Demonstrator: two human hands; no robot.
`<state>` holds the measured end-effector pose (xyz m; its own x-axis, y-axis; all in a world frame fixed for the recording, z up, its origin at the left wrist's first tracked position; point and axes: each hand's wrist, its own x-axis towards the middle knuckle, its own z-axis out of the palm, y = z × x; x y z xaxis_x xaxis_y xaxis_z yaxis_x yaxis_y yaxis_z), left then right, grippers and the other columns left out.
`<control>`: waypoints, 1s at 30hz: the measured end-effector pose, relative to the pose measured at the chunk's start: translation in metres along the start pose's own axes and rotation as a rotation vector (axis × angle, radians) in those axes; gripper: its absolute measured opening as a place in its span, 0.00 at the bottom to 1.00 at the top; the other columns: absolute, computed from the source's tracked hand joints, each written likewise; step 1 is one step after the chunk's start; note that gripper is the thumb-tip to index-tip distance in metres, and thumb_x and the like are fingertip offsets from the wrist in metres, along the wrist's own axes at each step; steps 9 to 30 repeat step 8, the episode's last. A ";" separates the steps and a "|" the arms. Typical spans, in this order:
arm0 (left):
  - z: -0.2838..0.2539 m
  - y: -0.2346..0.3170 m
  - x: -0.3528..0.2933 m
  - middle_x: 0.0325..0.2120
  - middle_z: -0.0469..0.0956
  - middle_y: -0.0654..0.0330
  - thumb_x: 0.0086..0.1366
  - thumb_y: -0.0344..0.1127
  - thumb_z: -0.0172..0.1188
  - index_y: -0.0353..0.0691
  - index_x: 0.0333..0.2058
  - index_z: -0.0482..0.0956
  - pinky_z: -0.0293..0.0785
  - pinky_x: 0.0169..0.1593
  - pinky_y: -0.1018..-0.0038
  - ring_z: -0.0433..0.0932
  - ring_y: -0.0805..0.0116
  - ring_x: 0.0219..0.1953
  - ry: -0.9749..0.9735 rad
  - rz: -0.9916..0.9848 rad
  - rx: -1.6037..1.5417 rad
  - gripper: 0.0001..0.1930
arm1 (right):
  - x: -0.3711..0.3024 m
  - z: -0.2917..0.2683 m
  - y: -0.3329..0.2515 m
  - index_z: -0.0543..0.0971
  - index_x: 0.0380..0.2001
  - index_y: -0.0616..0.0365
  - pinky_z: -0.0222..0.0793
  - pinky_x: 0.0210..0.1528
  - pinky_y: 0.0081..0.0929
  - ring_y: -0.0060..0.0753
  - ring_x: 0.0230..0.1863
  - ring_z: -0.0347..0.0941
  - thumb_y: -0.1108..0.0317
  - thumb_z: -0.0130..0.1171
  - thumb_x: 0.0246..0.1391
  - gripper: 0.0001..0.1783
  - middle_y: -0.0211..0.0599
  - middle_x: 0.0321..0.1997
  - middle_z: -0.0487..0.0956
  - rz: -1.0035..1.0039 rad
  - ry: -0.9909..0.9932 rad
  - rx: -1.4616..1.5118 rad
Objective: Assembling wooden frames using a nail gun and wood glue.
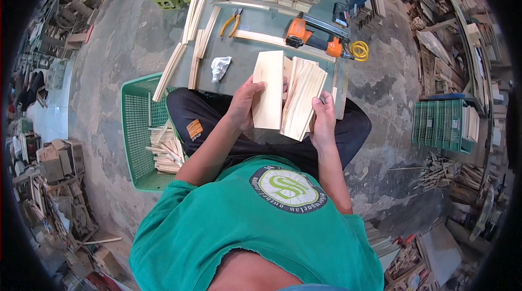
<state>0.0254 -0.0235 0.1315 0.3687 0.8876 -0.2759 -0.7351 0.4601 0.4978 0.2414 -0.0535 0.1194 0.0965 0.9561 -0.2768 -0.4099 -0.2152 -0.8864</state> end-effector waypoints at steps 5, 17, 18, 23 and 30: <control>0.000 0.006 -0.002 0.61 0.72 0.45 0.71 0.37 0.50 0.40 0.71 0.54 0.82 0.59 0.53 0.77 0.50 0.62 -0.067 -0.006 0.082 0.32 | -0.005 -0.006 -0.005 0.68 0.56 0.62 0.73 0.61 0.35 0.33 0.54 0.78 0.70 0.49 0.71 0.14 0.44 0.55 0.79 -0.007 -0.030 0.090; -0.006 0.004 0.001 0.63 0.70 0.43 0.71 0.38 0.50 0.41 0.72 0.52 0.83 0.57 0.51 0.74 0.46 0.65 -0.065 -0.018 0.123 0.33 | -0.007 -0.007 -0.007 0.68 0.56 0.62 0.73 0.63 0.36 0.34 0.55 0.78 0.69 0.50 0.71 0.14 0.45 0.55 0.79 -0.062 -0.080 0.084; -0.006 0.004 0.001 0.63 0.70 0.43 0.71 0.38 0.50 0.41 0.72 0.52 0.83 0.57 0.51 0.74 0.46 0.65 -0.065 -0.018 0.123 0.33 | -0.007 -0.007 -0.007 0.68 0.56 0.62 0.73 0.63 0.36 0.34 0.55 0.78 0.69 0.50 0.71 0.14 0.45 0.55 0.79 -0.062 -0.080 0.084; -0.006 0.004 0.001 0.63 0.70 0.43 0.71 0.38 0.50 0.41 0.72 0.52 0.83 0.57 0.51 0.74 0.46 0.65 -0.065 -0.018 0.123 0.33 | -0.007 -0.007 -0.007 0.68 0.56 0.62 0.73 0.63 0.36 0.34 0.55 0.78 0.69 0.50 0.71 0.14 0.45 0.55 0.79 -0.062 -0.080 0.084; -0.006 0.004 0.001 0.63 0.70 0.43 0.71 0.38 0.50 0.41 0.72 0.52 0.83 0.57 0.51 0.74 0.46 0.65 -0.065 -0.018 0.123 0.33 | -0.007 -0.007 -0.007 0.68 0.56 0.62 0.73 0.63 0.36 0.34 0.55 0.78 0.69 0.50 0.71 0.14 0.45 0.55 0.79 -0.062 -0.080 0.084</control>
